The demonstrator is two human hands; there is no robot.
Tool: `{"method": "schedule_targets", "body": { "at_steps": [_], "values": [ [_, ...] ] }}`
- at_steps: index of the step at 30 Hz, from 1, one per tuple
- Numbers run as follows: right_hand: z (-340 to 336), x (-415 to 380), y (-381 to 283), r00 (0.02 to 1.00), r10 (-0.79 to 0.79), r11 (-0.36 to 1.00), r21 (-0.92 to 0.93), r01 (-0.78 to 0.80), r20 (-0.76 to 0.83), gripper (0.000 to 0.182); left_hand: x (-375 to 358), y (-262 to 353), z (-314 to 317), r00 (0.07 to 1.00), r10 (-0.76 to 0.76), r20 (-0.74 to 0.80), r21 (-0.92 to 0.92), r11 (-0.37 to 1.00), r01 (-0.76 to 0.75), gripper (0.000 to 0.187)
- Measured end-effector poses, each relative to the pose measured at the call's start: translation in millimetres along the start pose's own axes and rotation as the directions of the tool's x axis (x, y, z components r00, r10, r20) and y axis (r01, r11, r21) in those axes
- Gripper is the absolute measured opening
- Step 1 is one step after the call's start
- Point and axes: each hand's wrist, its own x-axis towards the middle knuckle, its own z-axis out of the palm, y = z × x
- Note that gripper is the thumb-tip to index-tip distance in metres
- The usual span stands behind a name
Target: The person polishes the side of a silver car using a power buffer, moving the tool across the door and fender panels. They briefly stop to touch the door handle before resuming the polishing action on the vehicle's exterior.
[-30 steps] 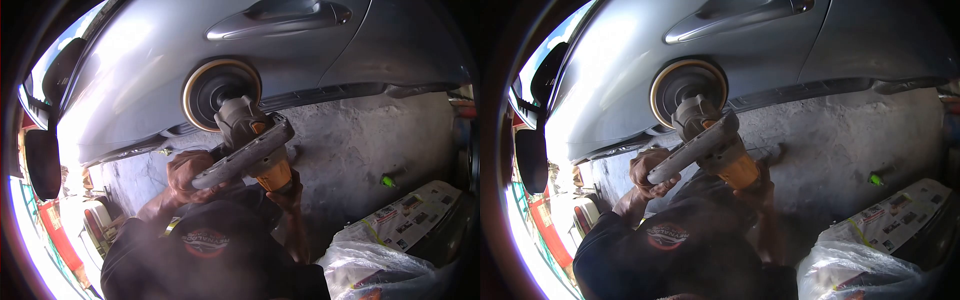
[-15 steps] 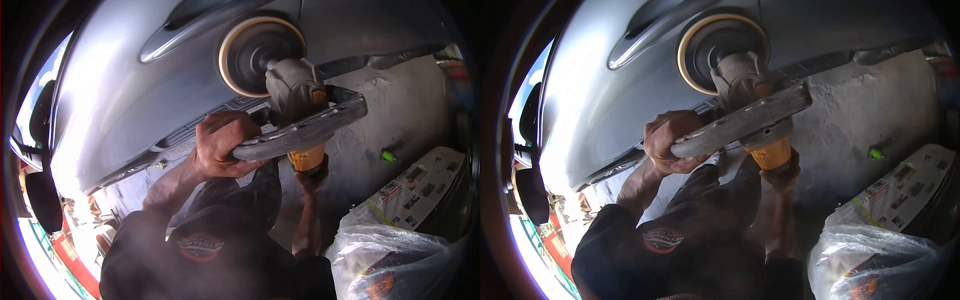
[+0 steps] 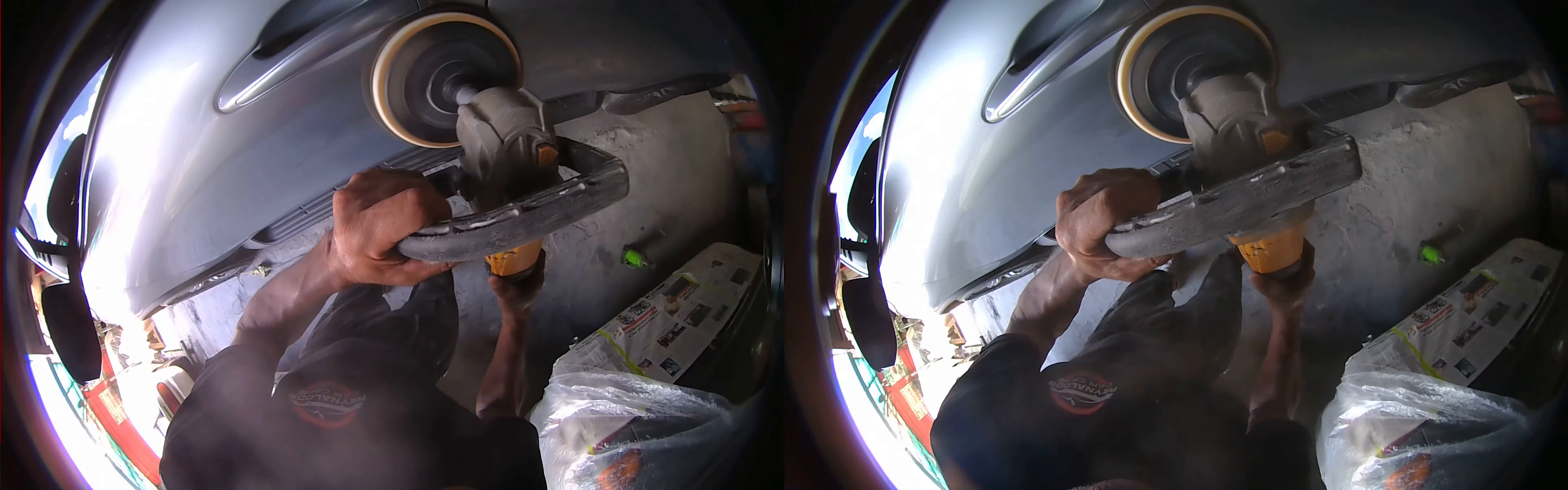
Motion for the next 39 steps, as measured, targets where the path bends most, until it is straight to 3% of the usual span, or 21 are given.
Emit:
{"method": "schedule_targets", "body": {
  "at_steps": [1, 8, 11, 16, 20, 28, 34, 36, 37, 39],
  "values": [
    [1.0, -1.8, 0.6, 1.000, -0.011, 0.999, -0.049, 0.011, 0.013, 0.101, -3.2, 0.2, -1.6, 1.000, 0.000, 0.003, -0.006, 1.000, 0.000, 0.025],
    [-2.1, 11.6, -3.9, 0.997, 0.015, 0.993, 0.121, -0.006, -0.073, 0.108, 9.5, -7.1, 10.0, 0.999, 0.029, -0.017, 0.005, 1.000, -0.029, 0.024],
    [-1.3, 19.1, -9.1, 0.995, 0.063, 0.982, 0.182, -0.048, -0.073, 0.109, 24.1, -6.6, 15.5, 0.999, -0.023, 0.037, 0.003, 1.000, 0.023, 0.024],
    [20.3, 6.3, 9.7, 0.993, 0.095, 0.957, 0.282, -0.072, -0.071, 0.105, 29.6, -3.0, 15.4, 0.989, 0.052, 0.137, 0.044, 0.997, -0.059, 0.027],
    [49.9, -20.0, 18.6, 0.974, 0.225, 0.913, 0.343, -0.221, 0.028, 0.098, 12.8, 7.8, 2.4, 0.985, 0.042, 0.165, 0.086, 0.995, -0.057, 0.026],
    [119.7, -95.3, 31.0, 0.942, 0.257, 0.880, 0.351, -0.320, 0.216, 0.081, -41.6, 34.9, -53.1, 0.977, 0.016, 0.211, 0.179, 0.982, -0.055, 0.038],
    [164.4, -132.9, 35.3, 0.939, 0.215, 0.905, 0.307, -0.294, 0.268, 0.069, -78.1, 63.1, -103.2, 0.984, -0.084, 0.155, 0.158, 0.986, 0.059, 0.021],
    [177.6, -136.7, 29.0, 0.973, 0.034, 0.994, 0.091, -0.056, 0.229, 0.065, -92.0, 68.9, -117.2, 0.990, -0.060, 0.129, 0.227, 0.974, 0.029, 0.024],
    [183.6, -137.3, 22.7, 0.972, -0.118, 0.981, -0.129, 0.146, 0.203, 0.064, -96.0, 73.4, -127.2, 0.985, -0.073, 0.158, 0.230, 0.972, 0.036, 0.026],
    [196.9, -149.8, 16.4, 0.965, 0.036, 0.996, 0.064, -0.055, 0.259, 0.076, -102.7, 82.7, -149.8, 0.970, -0.096, 0.224, 0.233, 0.972, 0.043, 0.030]
  ]
}}
